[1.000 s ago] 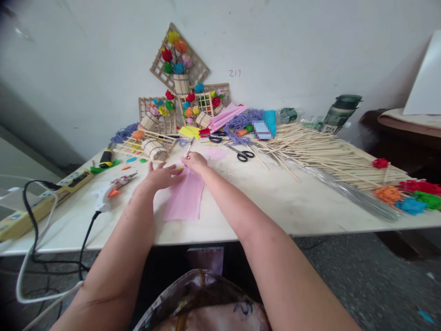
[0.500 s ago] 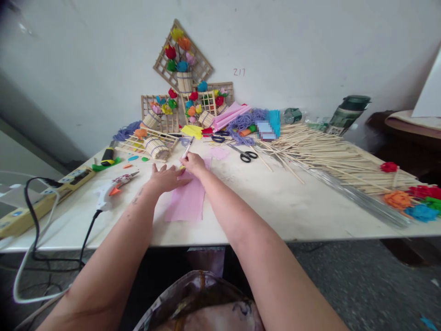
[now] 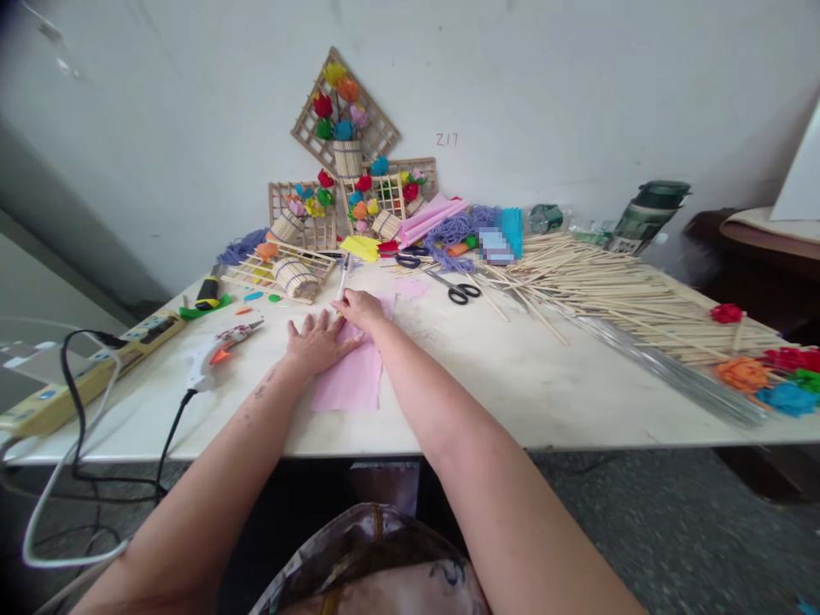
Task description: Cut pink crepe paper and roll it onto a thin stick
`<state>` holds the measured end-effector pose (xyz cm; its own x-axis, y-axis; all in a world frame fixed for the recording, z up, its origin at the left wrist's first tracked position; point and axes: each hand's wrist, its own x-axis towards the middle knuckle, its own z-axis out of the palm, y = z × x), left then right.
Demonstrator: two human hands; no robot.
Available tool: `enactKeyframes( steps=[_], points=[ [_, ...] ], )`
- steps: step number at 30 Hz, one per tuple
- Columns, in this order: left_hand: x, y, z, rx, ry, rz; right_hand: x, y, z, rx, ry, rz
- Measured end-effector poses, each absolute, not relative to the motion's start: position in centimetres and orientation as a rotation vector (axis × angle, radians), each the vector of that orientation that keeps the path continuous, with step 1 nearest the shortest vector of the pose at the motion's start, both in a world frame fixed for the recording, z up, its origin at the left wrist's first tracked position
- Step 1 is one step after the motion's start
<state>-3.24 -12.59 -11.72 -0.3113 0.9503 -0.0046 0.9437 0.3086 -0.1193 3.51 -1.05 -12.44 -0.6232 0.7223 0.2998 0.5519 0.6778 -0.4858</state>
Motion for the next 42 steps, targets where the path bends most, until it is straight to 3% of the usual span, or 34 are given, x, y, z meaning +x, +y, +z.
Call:
enactKeyframes(
  steps=[42],
  points=[
    [-2.78, -12.46, -11.39, -1.792, -2.512, 0.145, 3.44, -1.22, -12.29, -0.968, -2.427, 0.482]
  ],
)
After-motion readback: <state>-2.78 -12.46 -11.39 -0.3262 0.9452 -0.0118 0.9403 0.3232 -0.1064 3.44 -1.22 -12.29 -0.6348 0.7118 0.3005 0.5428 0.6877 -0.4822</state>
